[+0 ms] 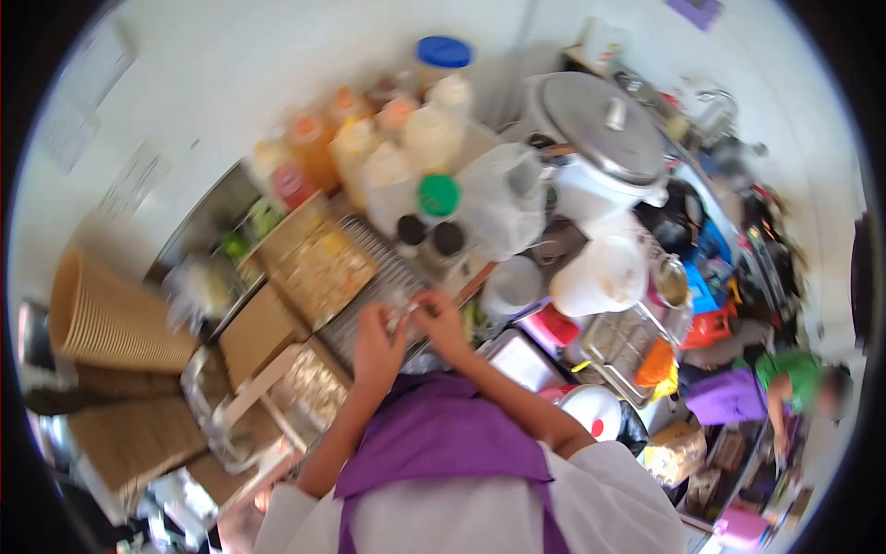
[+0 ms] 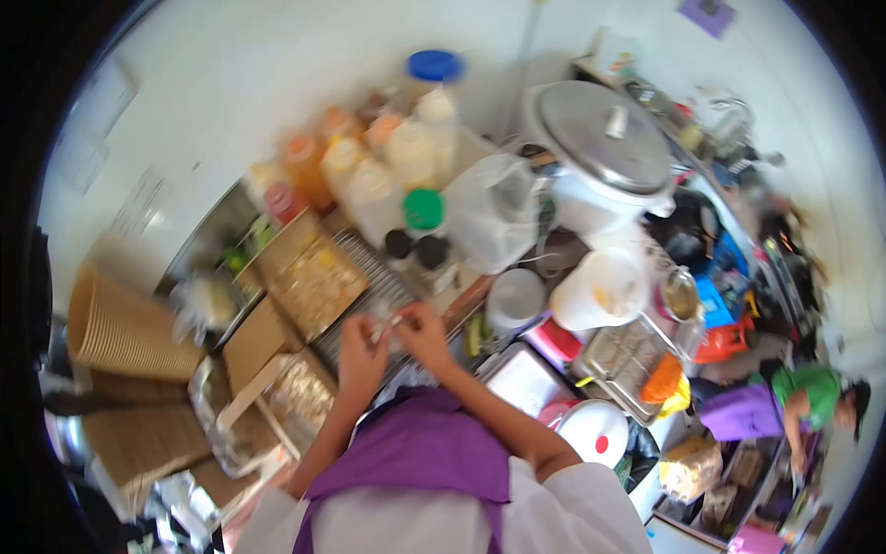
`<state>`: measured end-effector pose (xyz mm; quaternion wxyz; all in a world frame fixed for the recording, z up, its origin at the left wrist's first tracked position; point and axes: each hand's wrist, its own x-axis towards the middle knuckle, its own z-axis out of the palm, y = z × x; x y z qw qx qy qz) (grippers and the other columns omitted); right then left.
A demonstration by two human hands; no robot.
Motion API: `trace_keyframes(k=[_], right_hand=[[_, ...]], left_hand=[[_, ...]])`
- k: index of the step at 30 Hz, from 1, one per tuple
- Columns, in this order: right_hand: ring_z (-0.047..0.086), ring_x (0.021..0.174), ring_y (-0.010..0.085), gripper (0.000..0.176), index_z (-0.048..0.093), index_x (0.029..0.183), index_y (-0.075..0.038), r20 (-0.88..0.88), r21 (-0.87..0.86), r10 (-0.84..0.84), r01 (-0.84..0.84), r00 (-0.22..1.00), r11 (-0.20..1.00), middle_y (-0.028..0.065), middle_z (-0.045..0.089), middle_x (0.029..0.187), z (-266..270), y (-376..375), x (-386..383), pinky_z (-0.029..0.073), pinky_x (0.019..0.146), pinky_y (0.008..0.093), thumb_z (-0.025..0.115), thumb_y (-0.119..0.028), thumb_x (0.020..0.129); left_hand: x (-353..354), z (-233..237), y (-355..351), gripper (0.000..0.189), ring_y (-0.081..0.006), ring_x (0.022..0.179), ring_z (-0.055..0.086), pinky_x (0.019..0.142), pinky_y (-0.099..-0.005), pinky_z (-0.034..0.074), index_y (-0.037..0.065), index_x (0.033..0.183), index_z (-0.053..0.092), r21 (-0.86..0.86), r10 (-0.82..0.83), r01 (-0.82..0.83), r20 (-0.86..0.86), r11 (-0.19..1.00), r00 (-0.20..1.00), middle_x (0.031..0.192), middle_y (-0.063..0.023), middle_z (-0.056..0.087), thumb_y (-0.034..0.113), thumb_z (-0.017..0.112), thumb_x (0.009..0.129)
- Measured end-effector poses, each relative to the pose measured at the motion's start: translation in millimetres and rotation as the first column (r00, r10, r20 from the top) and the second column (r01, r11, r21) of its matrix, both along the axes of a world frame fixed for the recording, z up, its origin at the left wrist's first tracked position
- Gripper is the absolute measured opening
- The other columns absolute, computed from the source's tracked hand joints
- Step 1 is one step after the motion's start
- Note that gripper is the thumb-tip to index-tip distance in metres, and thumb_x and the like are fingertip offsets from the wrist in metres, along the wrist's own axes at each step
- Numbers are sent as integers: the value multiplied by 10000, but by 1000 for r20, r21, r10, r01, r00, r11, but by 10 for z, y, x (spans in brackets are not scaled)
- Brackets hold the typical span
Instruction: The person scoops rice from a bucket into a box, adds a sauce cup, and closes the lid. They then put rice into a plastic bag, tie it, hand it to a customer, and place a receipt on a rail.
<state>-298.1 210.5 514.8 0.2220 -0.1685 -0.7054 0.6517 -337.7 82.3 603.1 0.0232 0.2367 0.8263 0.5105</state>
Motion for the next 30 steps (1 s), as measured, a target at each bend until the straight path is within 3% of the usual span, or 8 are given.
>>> trace_keyframes(k=[4,7,10,13,18,20,25,30], right_hand=[[547,960,144,151,564,930,-17,-57,-40,15,-18,998,999,78,590,1014,136,-41,14,442,836,285,624,-71,801],[551,968,164,146,551,939,-13,17,-130,27,-24,1000,991,90,584,1043,124,-30,-30,443,841,298,601,-55,808],[549,957,172,151,539,965,-6,-71,-166,18,-30,997,986,97,572,1045,41,-56,-76,439,835,300,570,-42,822],[539,958,171,152,530,979,2,-71,-130,17,-26,997,991,95,559,1034,-60,-62,-85,432,837,303,547,-36,832],[530,944,179,160,528,984,4,-25,-137,16,-19,1000,990,89,550,991,65,-16,-20,423,849,313,549,-45,834],[530,937,181,159,531,986,-8,-32,-38,2,-3,999,999,86,552,978,75,-2,-8,424,846,314,554,-49,835],[540,957,226,170,543,975,-30,-61,38,7,-5,998,999,95,548,980,118,18,36,426,850,339,587,-48,812],[498,977,318,155,589,893,-34,-127,342,98,-49,987,938,122,522,968,339,142,53,402,862,384,629,-28,743]], left_hand=[[-4,-287,10,135,-288,813,523,712,-401,427,31,908,548,-216,-146,115,-134,969,980,862,-123,522,82,626,810],[-38,-264,80,133,-290,827,526,708,-399,429,32,916,573,-131,-110,103,-44,986,993,880,-116,546,70,636,805],[-96,-394,71,156,-276,832,531,716,-390,431,34,940,604,-115,-130,107,-219,988,967,906,-102,571,51,652,792],[-86,-521,87,163,-254,828,535,699,-375,436,33,944,627,-66,-89,77,-211,995,973,914,-80,579,39,662,785],[-125,-515,132,122,-237,816,529,658,-345,437,22,926,636,-46,-86,84,-42,995,995,881,-77,564,58,655,811],[-104,-540,154,113,-235,813,526,666,-347,436,15,918,634,-28,-42,44,69,999,997,865,-82,552,63,649,817],[-110,-549,188,138,-232,788,522,680,-356,435,-9,906,589,-86,-30,34,45,996,999,848,-95,516,79,639,811],[-205,-543,164,181,-223,778,522,689,-359,431,-18,897,552,-77,-21,31,124,997,992,840,-100,489,105,642,800]])
